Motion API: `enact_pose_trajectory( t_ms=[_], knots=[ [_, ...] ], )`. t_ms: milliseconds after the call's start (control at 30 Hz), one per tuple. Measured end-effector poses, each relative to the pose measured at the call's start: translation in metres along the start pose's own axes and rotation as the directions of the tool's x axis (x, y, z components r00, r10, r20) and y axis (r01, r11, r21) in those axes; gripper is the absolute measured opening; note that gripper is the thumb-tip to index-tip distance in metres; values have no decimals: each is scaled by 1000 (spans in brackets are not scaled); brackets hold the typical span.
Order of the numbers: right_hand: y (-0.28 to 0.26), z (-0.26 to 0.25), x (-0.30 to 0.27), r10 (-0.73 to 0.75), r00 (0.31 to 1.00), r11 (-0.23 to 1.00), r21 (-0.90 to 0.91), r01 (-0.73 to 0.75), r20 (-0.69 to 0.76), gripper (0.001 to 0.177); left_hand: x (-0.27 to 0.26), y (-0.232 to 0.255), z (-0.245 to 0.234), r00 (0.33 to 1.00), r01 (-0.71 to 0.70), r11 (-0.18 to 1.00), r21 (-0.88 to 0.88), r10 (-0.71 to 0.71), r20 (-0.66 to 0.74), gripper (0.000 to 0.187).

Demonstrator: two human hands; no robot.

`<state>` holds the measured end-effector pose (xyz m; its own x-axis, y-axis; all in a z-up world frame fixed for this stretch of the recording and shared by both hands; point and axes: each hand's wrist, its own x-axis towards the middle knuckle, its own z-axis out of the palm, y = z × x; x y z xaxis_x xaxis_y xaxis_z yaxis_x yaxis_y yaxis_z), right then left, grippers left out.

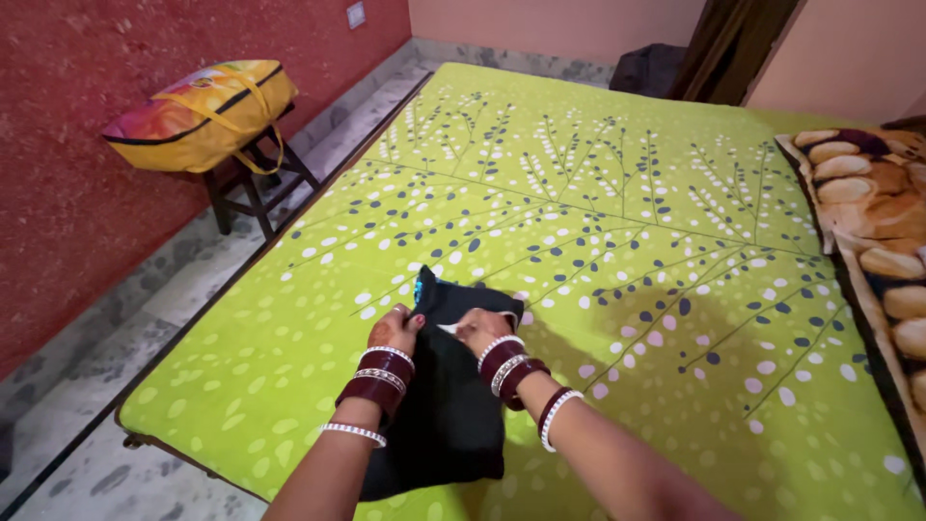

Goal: The person stuffs a beige pillowcase with a blue insert and places it on a bed. They then insert two red heart-shaped cushions into a black sequin pillowcase, zip it closed, and arrange the finished pillow with others on the bed.

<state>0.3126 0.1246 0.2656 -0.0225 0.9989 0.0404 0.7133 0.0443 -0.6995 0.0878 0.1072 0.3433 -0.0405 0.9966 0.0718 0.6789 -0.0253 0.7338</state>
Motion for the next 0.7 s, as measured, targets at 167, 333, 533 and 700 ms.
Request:
enact_pose_trajectory(
  t_ms=[167,333,533,700],
  knots=[
    [-14,-31,-29,114,981,983,162,-89,-155,12,0,-9,-35,991,-3,999,-54,-4,-135,31],
    [-56,-36,-43,-70,959,980,160,117,-273,5,-12,-10,-56,974,112,994,18,-106,-200,26],
    [-77,-22,-42,-378,894,924,-43,380,-240,13,-39,33,-64,763,-568,713,411,644,-62,34],
    [-76,-7,-48,-301,931,952,-15,304,-207,8,-30,32,-18,886,-456,680,575,283,368,23]
  ],
)
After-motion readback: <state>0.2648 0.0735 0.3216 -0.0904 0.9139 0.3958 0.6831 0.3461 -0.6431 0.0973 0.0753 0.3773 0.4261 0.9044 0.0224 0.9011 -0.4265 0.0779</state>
